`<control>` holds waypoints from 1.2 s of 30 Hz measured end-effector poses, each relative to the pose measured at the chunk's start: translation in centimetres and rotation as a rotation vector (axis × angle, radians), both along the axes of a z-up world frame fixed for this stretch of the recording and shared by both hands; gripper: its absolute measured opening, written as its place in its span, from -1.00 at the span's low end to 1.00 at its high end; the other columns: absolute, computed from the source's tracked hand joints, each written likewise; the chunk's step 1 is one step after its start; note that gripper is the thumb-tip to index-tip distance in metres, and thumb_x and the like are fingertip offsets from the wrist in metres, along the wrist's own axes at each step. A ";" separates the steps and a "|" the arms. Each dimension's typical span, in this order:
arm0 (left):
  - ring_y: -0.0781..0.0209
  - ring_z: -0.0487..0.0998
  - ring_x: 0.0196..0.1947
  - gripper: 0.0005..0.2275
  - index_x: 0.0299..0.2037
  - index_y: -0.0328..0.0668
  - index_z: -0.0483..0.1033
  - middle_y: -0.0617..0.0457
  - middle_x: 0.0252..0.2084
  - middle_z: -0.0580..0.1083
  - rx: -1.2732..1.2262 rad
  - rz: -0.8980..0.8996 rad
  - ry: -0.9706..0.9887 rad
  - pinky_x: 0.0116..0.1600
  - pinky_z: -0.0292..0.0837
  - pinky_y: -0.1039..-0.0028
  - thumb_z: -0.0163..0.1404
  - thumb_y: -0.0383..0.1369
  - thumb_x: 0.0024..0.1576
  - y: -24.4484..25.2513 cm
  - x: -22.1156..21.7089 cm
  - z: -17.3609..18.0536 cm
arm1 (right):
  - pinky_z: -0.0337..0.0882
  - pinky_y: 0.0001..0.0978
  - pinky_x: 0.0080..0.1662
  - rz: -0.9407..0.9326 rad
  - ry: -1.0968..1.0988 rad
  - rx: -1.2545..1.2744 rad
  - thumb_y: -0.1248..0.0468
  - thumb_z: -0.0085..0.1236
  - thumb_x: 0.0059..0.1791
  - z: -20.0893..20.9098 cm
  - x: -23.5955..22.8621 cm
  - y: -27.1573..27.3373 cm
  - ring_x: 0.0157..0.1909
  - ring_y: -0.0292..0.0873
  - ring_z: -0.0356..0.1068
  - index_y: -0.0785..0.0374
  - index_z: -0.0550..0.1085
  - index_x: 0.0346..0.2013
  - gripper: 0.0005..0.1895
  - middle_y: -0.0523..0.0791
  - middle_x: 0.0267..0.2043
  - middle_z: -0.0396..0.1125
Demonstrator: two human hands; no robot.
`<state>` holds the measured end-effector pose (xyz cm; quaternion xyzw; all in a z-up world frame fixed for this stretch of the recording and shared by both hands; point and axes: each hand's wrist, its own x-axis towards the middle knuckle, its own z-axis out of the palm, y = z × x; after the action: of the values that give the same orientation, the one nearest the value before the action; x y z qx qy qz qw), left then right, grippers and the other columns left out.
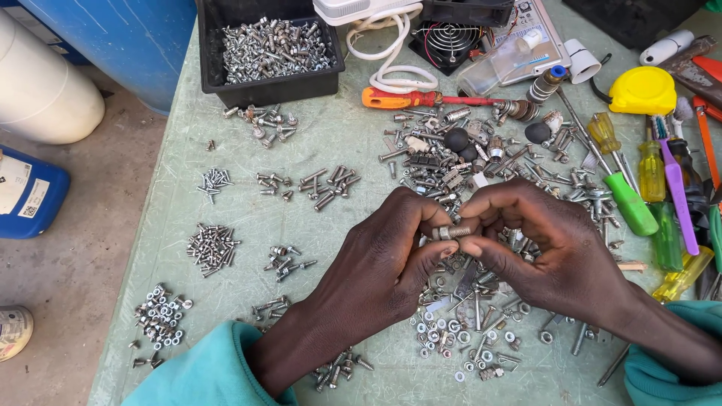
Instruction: Sorting and organizing various screws, bolts, and nuts on a workshop table, including threading nuts onto bolts.
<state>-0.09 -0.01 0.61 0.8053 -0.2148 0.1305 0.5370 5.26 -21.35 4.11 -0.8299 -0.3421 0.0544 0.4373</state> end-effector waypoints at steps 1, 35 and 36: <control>0.03 0.54 -0.09 -0.79 -0.02 -0.23 0.33 -0.04 -0.10 0.44 0.000 0.000 0.001 -0.03 0.43 0.29 -0.14 -0.25 0.32 0.0 0.0 0.0 | 0.54 -0.59 -0.08 0.000 0.001 0.000 0.33 0.25 -0.05 0.3 0.1 0.2 -0.20 -0.34 0.49 0.28 0.46 -0.02 -0.68 -0.14 -0.15 0.45; -0.04 0.51 -0.30 -0.64 -0.11 -0.22 0.33 -0.05 -0.21 0.46 0.104 0.092 -0.038 -0.21 0.36 0.18 -0.17 -0.03 0.27 0.3 0.1 -0.1 | 0.36 -0.49 -0.34 0.104 -0.204 -0.186 0.19 0.13 0.02 1.5 1.0 0.2 -0.45 -0.35 0.35 0.13 0.54 -0.27 -0.89 -0.25 -0.41 0.42; -0.02 0.49 -0.36 -0.66 -0.11 -0.20 0.33 -0.03 -0.23 0.47 0.080 0.128 -0.040 -0.26 0.34 0.17 -0.16 -0.04 0.28 0.6 0.1 -0.1 | 0.35 -0.51 -0.43 0.148 -0.168 -0.221 0.18 0.14 0.00 1.9 1.3 0.2 -0.52 -0.38 0.31 0.10 0.56 -0.31 -0.89 -0.27 -0.47 0.40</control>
<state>0.02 0.54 0.56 0.8355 -0.1786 0.1718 0.4904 6.53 -21.13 5.96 -0.8472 -0.4295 0.0542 0.3078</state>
